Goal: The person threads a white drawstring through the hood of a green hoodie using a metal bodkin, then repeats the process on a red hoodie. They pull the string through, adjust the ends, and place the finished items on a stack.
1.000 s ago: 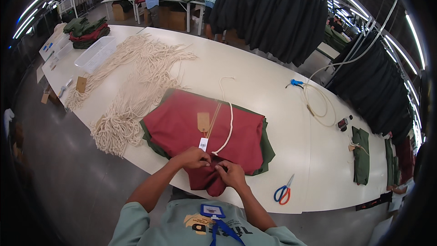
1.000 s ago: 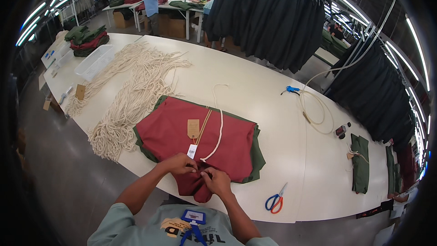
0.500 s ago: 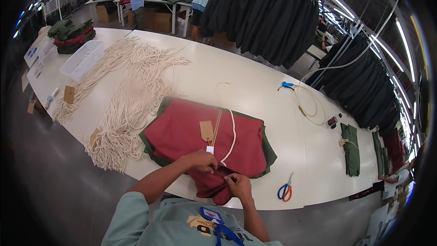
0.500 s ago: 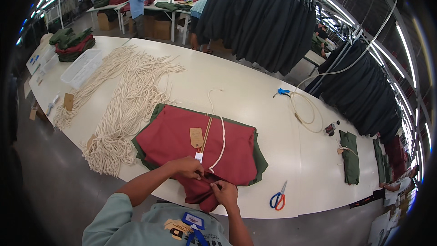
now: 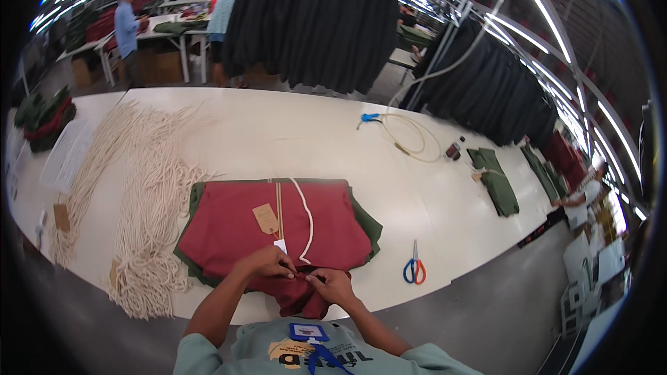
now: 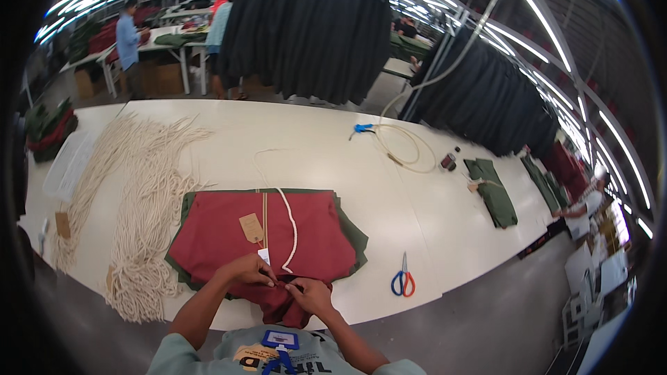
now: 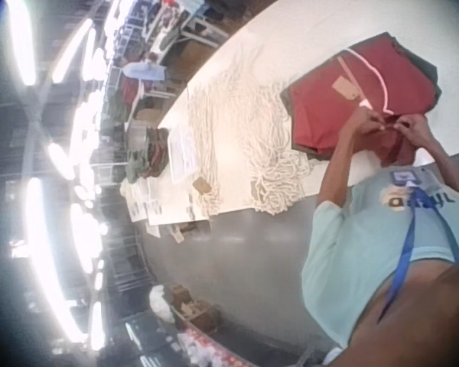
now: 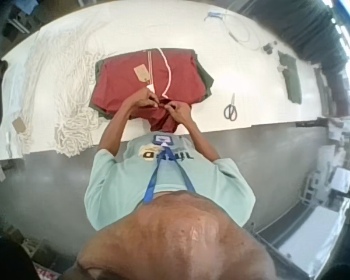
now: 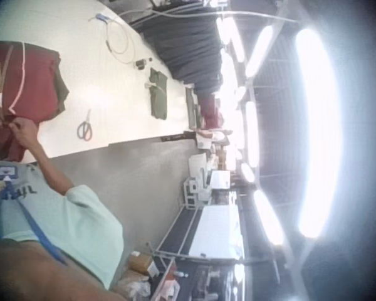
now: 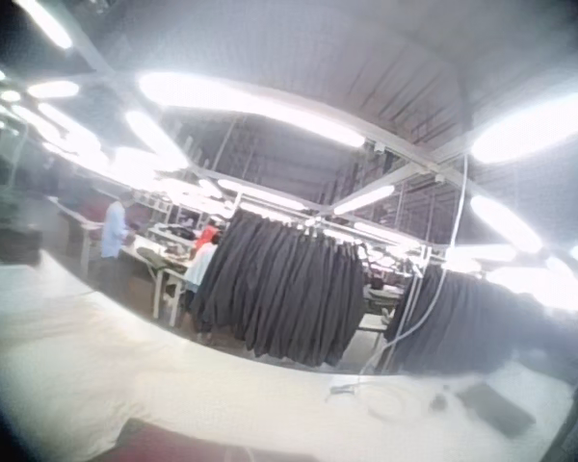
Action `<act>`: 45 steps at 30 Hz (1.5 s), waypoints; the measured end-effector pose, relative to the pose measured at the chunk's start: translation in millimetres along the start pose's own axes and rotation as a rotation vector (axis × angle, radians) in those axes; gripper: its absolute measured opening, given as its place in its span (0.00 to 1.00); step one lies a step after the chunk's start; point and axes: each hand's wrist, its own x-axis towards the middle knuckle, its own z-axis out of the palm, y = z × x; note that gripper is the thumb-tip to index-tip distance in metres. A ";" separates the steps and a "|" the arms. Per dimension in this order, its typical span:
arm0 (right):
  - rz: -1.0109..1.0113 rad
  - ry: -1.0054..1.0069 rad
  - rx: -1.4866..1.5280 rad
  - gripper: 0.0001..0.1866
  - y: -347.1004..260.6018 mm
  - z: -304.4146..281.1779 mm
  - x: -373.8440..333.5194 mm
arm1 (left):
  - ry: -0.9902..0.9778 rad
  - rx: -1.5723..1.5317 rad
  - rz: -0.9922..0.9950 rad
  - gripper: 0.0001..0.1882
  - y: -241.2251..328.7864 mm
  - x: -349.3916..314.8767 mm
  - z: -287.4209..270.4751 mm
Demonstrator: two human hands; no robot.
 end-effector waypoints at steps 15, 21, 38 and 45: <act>-0.059 -0.040 0.286 0.16 19.5 13.4 4.3 | 0.184 -0.428 -0.130 0.13 3.4 -24.6 6.1; -0.041 0.093 0.127 0.15 10.3 15.9 -5.7 | 0.185 -0.504 -0.175 0.15 -3.8 -25.2 4.7; 0.023 0.090 0.337 0.14 12.4 28.7 -7.0 | 0.479 -0.518 0.018 0.06 -0.1 -22.2 27.3; 0.006 0.178 0.403 0.13 0.7 41.1 -11.8 | 0.631 -0.537 -0.146 0.04 -3.8 -39.1 48.6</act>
